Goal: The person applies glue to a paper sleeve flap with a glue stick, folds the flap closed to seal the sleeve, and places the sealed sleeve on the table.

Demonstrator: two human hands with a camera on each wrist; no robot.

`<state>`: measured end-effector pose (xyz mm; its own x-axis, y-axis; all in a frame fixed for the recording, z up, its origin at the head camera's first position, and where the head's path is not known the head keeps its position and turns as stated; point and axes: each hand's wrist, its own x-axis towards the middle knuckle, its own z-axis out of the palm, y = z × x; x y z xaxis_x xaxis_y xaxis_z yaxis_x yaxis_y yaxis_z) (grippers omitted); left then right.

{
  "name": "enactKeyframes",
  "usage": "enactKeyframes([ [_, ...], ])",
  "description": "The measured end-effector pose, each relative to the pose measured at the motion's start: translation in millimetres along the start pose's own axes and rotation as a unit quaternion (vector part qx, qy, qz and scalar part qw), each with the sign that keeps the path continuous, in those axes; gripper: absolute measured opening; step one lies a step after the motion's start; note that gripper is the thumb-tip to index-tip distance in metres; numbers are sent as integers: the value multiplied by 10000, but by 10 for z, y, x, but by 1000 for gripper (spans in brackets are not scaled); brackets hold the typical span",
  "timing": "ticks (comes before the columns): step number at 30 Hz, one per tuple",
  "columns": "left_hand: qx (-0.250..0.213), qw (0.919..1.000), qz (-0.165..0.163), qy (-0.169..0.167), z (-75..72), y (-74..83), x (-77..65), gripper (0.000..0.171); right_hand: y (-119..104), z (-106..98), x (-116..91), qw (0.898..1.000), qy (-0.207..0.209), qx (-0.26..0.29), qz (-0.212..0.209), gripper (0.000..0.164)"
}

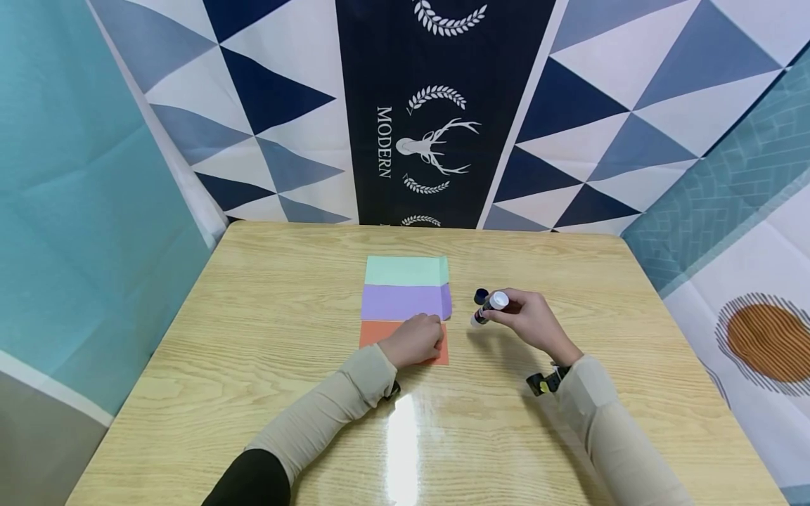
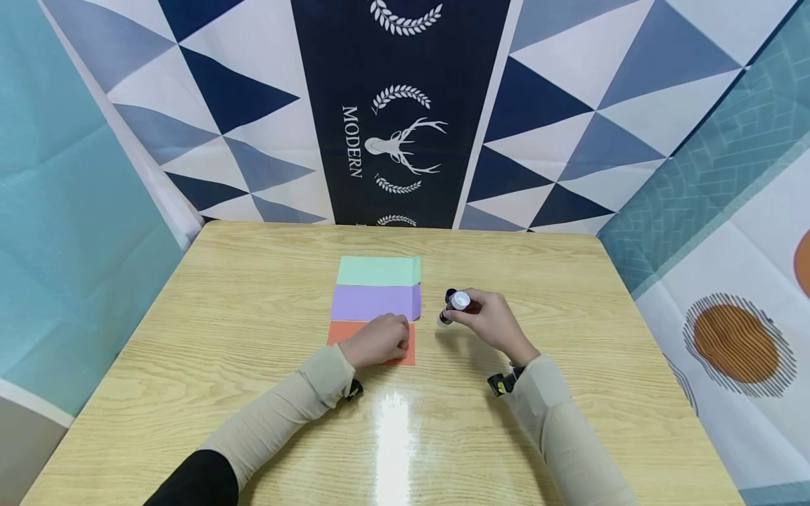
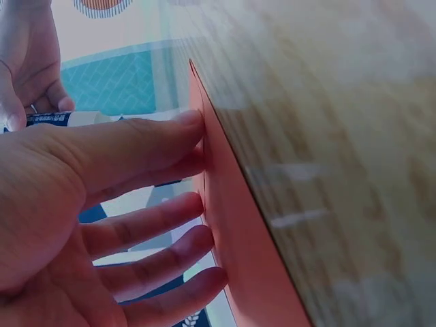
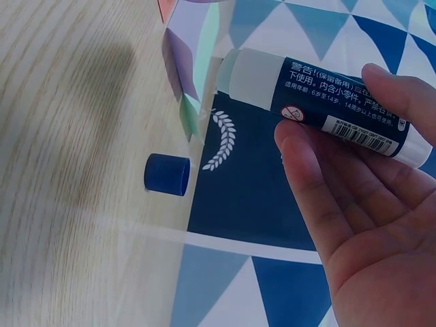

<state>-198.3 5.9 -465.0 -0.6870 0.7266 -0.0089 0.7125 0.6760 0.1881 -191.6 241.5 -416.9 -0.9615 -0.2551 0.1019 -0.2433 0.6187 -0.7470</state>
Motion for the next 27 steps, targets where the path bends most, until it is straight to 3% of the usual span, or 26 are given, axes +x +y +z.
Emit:
enactKeyframes([
  [18, 70, 9998, -81, -173, 2, 15, 12, 14, -6, -25, -20, 10000, 27, -79, 9, 24],
  [27, -107, 9999, 1, 12, -14, 34, 2, 16, -9, -42, -32, 10000, 34, -68, 26, 22],
])
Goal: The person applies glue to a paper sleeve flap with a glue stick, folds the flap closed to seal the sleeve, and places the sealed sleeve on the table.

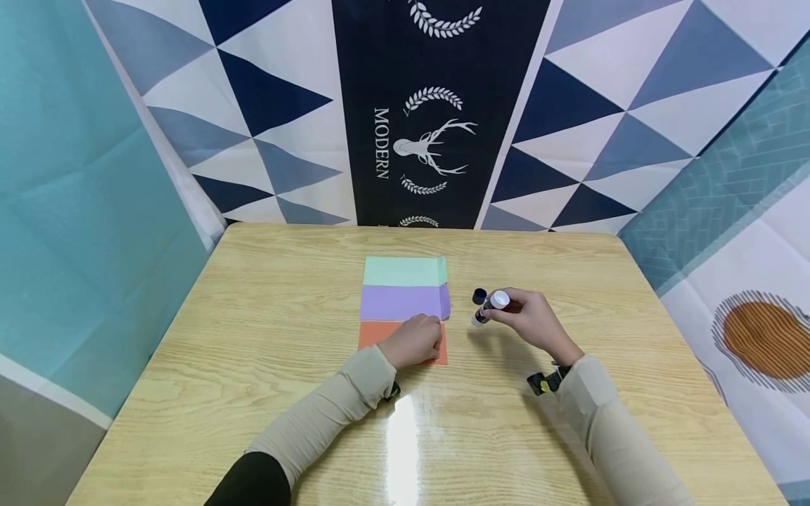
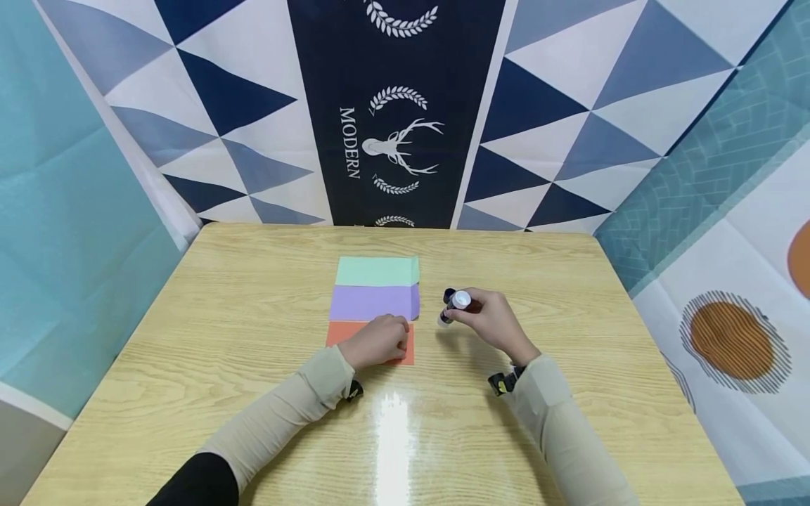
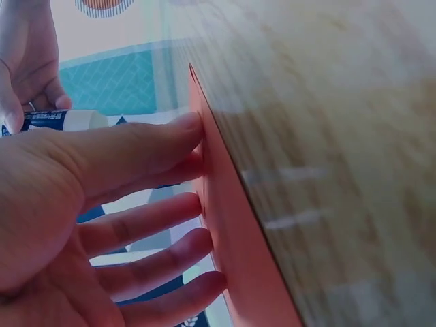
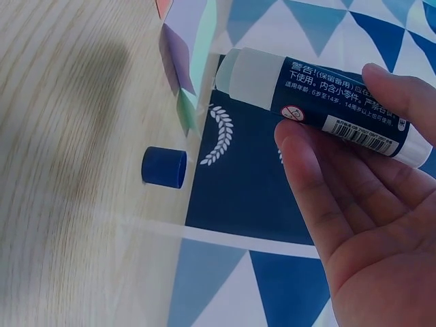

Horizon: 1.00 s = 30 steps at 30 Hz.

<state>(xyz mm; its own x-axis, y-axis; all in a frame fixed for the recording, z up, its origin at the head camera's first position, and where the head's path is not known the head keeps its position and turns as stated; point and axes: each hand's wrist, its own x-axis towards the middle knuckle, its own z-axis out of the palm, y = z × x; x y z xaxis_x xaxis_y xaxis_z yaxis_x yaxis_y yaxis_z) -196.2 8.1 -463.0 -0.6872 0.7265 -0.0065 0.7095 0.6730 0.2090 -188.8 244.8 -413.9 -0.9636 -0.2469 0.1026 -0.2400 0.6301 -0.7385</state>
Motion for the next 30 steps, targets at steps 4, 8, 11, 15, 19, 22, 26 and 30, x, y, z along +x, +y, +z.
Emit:
enactKeyframes([
  [4, -64, 10000, 32, 7, -17, 4, -13, 21, 7, 1, -1, 10000, 12, 12, -9, 23],
  [8, -137, 9999, -10, -86, -35, 2, -18, 24, 7, -4, -3, 10000, 34, 9, 11, 23],
  [11, -112, 9998, -73, -138, -39, 0, -13, 22, 2, -9, -8, 10000, 41, 22, 22, 23],
  [15, 23, 9998, -130, -158, -29, 2, 2, 17, 0, -12, -13, 10000, 39, 36, 41, 23],
  [19, 97, 9995, -164, -247, -13, 9, 15, 15, 3, -14, -11, 9999, 24, 42, 109, 24],
  [22, 80, 9995, -154, -275, -12, 15, 12, 18, 8, -12, -7, 9999, 20, 37, 126, 24],
  [26, -15, 9995, -129, -272, -14, 20, 1, 29, 19, -9, -4, 10000, 41, 17, 89, 23],
  [30, -32, 9995, -144, -267, -9, 21, 0, 30, 26, -9, -6, 10000, 44, 32, 64, 23],
])
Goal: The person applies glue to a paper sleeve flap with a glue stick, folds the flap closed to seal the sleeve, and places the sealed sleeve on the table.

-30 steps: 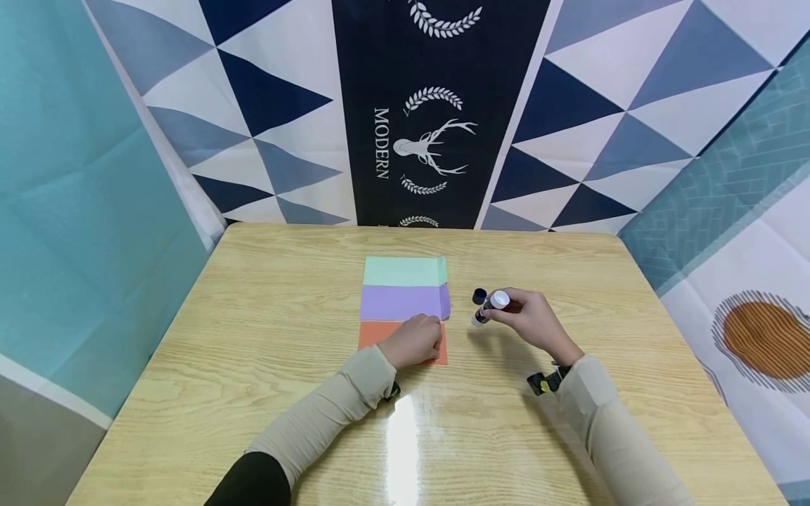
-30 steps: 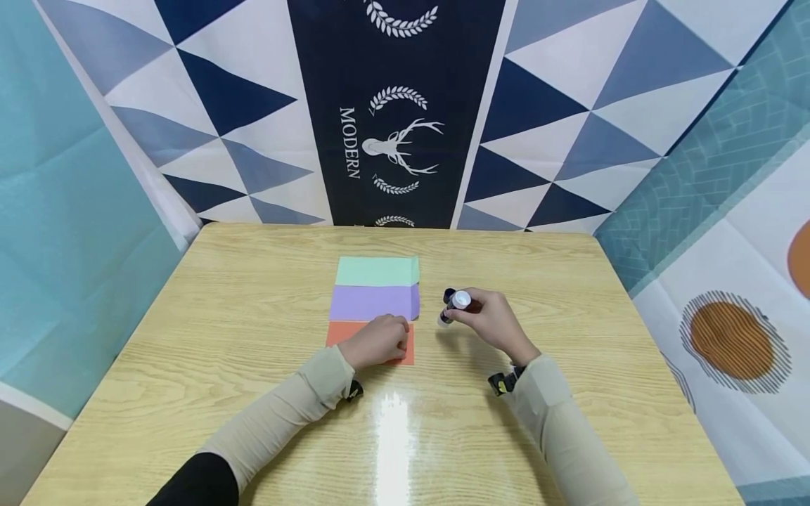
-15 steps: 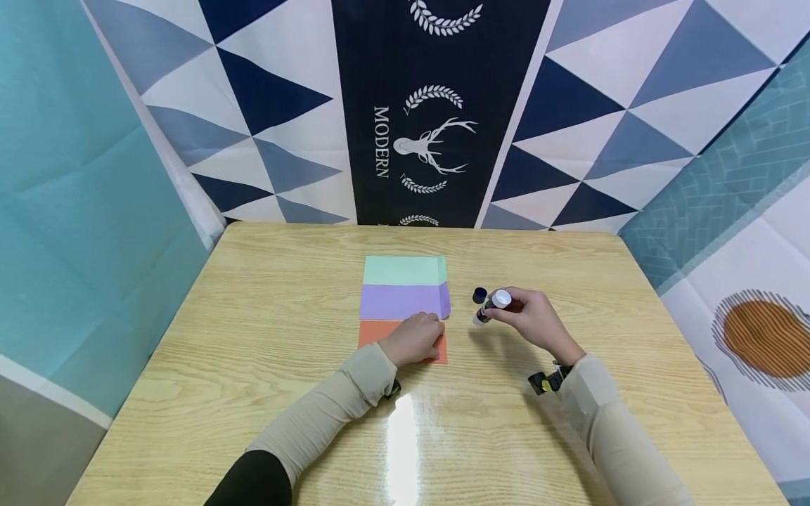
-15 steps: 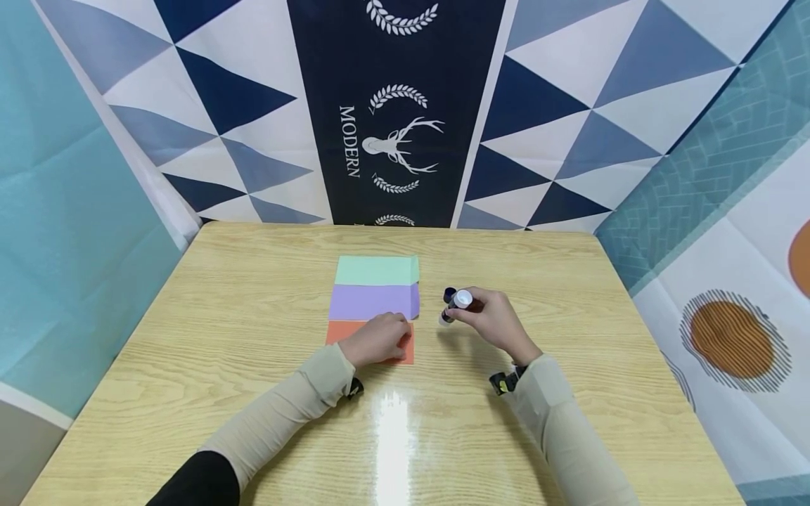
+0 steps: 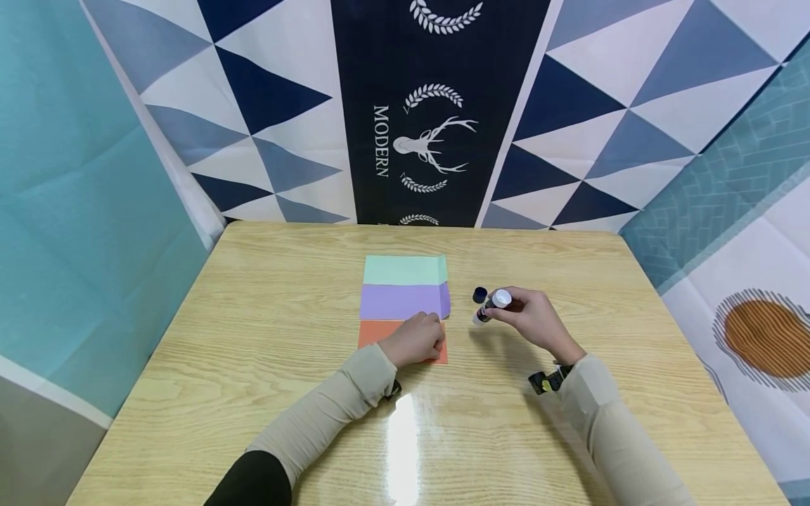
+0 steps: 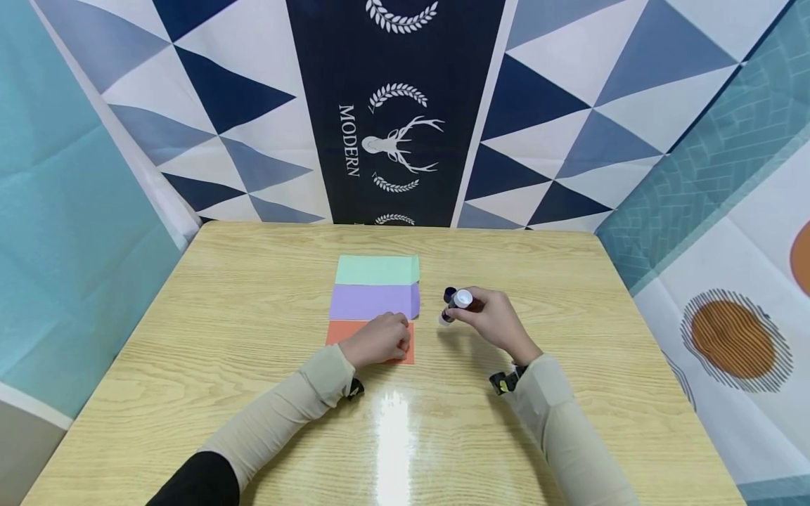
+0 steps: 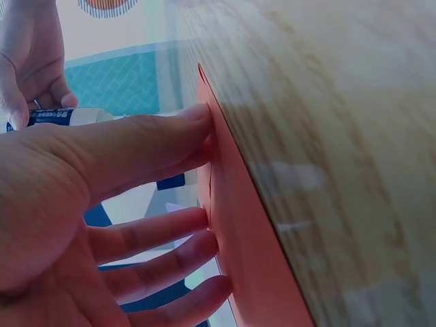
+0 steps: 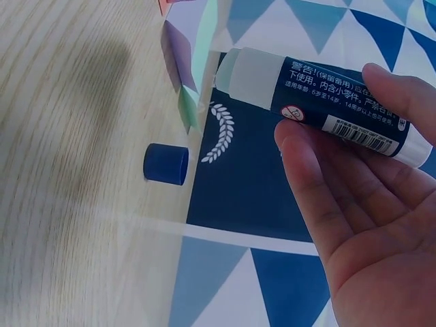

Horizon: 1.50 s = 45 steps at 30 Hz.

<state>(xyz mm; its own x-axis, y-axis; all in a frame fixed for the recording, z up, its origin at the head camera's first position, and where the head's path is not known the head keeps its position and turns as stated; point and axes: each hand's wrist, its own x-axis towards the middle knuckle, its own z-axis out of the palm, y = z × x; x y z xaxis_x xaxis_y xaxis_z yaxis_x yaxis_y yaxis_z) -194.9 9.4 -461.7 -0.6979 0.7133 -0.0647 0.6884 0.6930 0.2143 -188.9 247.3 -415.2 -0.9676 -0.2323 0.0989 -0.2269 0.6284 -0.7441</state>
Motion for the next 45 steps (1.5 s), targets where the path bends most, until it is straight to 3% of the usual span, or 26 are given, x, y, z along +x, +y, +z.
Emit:
enactKeyframes([
  [8, 112, 9999, -86, 73, 19, -16, 11, 18, 1, 8, 2, 10000, 26, -34, -39, 23],
  [20, -63, 9999, 93, 99, 5, -18, -4, 32, -11, 5, 11, 9999, 44, -44, -79, 23],
  [32, -46, 9998, -180, 3, 22, -38, 17, 23, -7, 15, 28, 10000, 32, -61, -64, 23],
  [37, -44, 9999, -74, 115, 16, -43, 29, 15, -5, 13, 27, 10000, 42, -49, -68, 23],
  [45, 7, 9999, 157, -61, -4, -35, 41, 26, 2, 6, 17, 10000, 33, -19, -43, 23],
])
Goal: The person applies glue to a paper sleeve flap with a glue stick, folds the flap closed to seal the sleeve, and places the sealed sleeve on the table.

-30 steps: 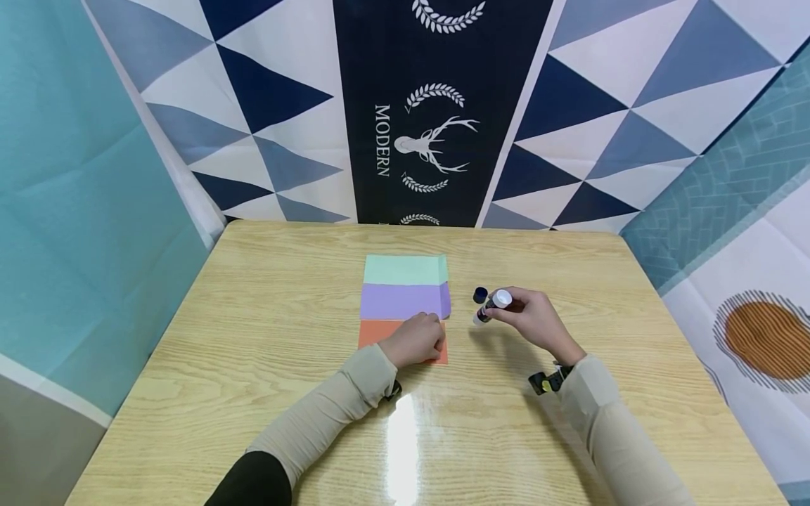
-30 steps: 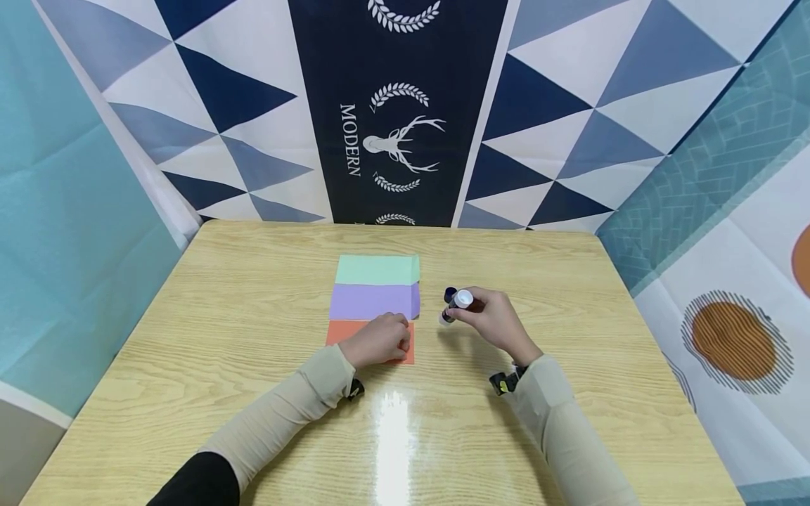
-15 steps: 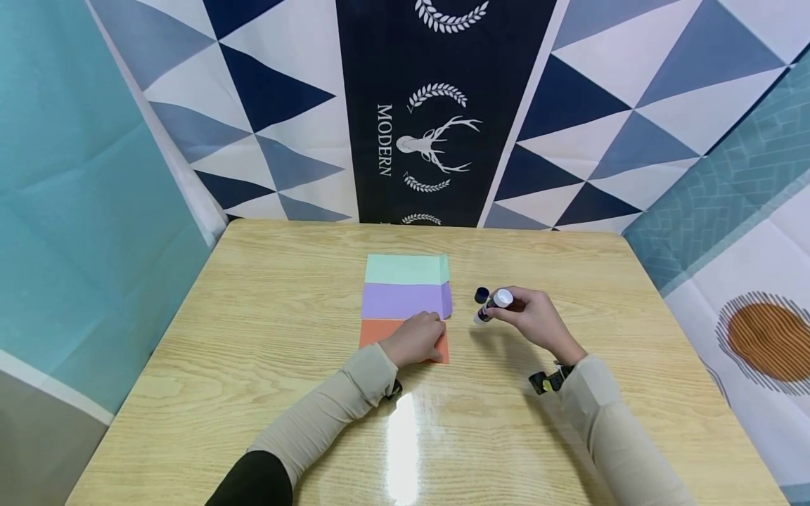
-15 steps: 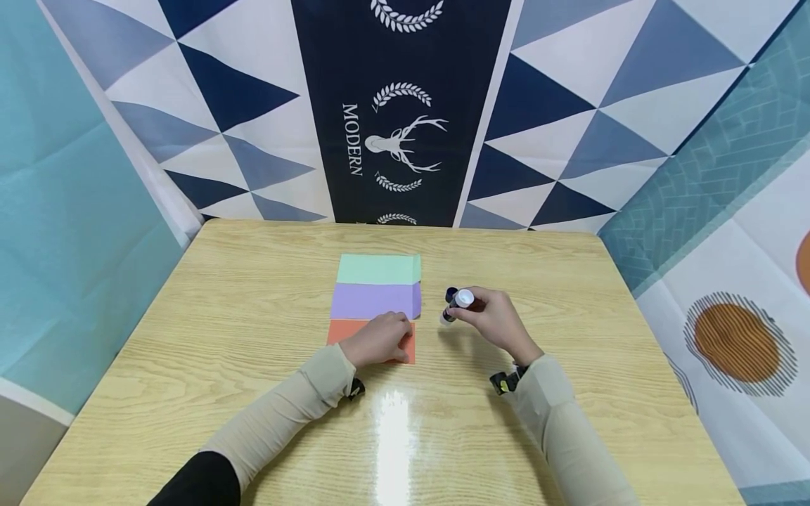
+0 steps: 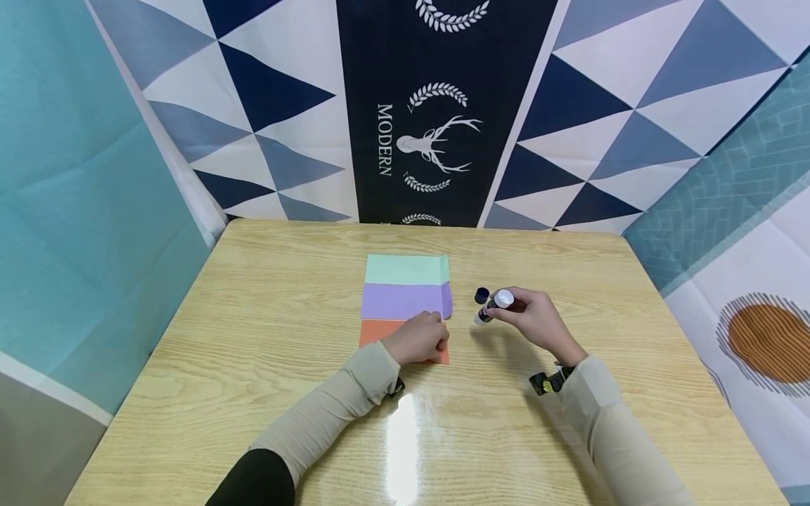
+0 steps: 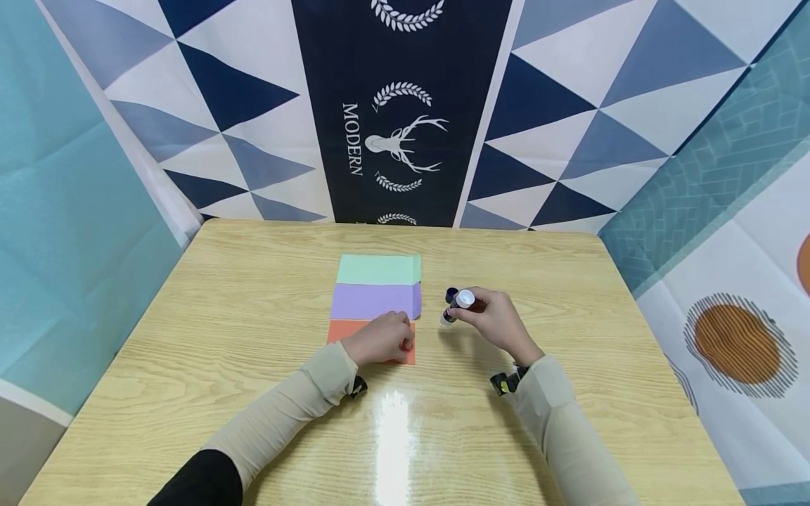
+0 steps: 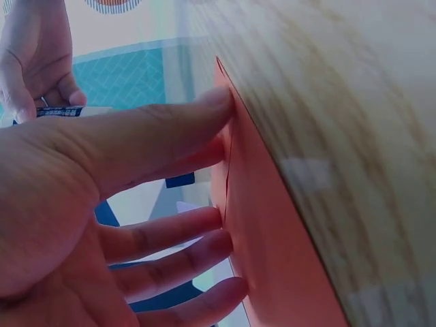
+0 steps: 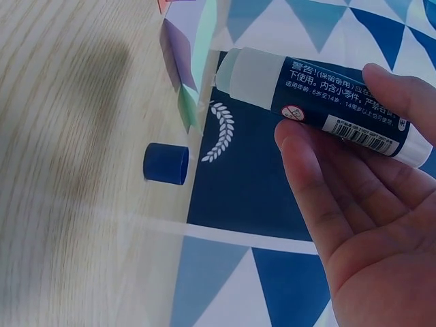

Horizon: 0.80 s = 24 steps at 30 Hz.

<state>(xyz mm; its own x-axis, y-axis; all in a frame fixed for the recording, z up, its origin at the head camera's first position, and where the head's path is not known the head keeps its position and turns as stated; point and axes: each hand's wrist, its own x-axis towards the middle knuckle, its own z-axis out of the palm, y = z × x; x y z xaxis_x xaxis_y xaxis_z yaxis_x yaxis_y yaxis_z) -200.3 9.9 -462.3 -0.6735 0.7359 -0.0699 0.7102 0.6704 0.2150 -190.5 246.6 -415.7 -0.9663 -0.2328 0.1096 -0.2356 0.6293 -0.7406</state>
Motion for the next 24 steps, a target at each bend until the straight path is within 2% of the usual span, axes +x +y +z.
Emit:
enactKeyframes([
  [7, -162, 9994, -244, -195, -10, 13, -2, 32, 0, 4, 6, 10000, -3, 37, 2, 22],
  [15, -95, 9995, -315, -21, 10, -1, 38, 31, -7, 3, 9, 10000, -19, -15, 81, 24],
  [21, 81, 9986, -506, 117, -8, 10, 50, 20, -13, -10, 9, 10000, 6, -13, 45, 24],
  [24, 144, 9985, -498, 154, -9, 17, 41, 16, -12, -19, 0, 10000, 2, 1, 36, 25],
])
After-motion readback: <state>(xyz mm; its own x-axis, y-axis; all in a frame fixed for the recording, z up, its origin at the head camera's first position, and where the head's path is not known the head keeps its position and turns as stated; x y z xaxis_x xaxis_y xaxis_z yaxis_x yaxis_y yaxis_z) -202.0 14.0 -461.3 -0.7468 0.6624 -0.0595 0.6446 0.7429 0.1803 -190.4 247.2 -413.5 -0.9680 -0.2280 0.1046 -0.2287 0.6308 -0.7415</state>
